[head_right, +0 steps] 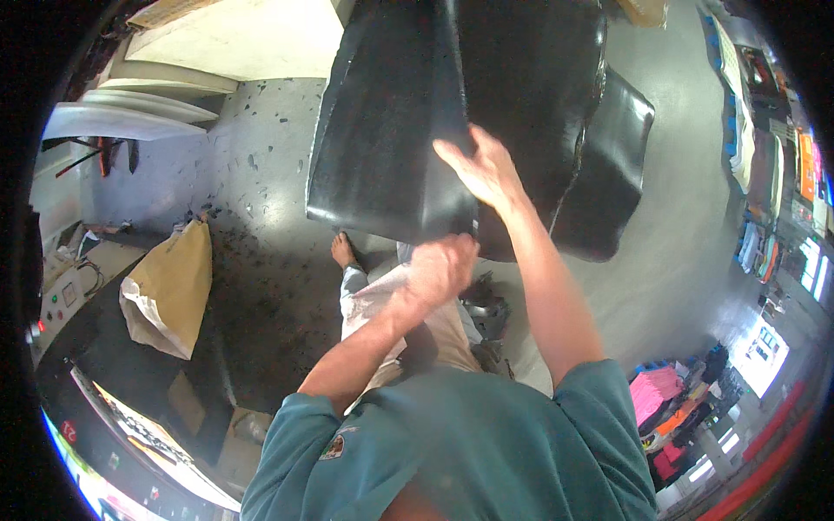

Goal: The person removes small cut vinyl pieces from a larger black sheet using a wooden weeding tool and their fingers. They peel away the negative material, place the weeded sheet aside, and then repeat the process with a second sheet.

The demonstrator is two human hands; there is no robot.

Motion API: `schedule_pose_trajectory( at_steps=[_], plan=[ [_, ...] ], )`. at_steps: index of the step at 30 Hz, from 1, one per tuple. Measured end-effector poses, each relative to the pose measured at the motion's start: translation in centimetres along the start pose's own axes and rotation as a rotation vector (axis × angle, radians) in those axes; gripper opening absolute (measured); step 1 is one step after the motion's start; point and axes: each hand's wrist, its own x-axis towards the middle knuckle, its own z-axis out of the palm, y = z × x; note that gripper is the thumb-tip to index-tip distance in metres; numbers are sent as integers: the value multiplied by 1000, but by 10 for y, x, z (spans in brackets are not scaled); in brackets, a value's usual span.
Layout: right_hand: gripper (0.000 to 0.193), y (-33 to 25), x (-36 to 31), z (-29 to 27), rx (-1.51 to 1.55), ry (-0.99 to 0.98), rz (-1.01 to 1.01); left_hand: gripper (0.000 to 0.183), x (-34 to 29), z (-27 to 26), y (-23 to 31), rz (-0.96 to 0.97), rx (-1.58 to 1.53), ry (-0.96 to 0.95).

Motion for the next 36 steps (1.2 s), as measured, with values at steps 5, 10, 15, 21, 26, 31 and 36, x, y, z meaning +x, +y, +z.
schedule_pose_trajectory(
  at_steps=[5, 10, 15, 21, 26, 31, 36],
  plan=[
    [76, -16, 20, -42, -268, 133, 233, 17, -9, -9, 31, 27, -120, -108],
    [61, 44, -66, -54, -170, 320, 154, 29, -38, -27, 10, 42, -287, -358],
    [48, 40, -170, -38, -235, 671, 16, 46, -55, -67, -13, -148, -621, -538],
    [44, -42, -239, -33, -329, 633, 4, 49, -26, -115, -11, -132, -798, 36],
    [25, -99, -301, 4, -362, 598, -236, 60, -34, -158, 4, -205, -912, -157],
    [29, -123, -333, 15, -610, 490, -100, 70, -57, -182, 32, 57, -803, -180],
    [26, -127, -357, 42, -637, 284, 73, 68, -71, -202, 34, 53, -809, -281]
  ],
)
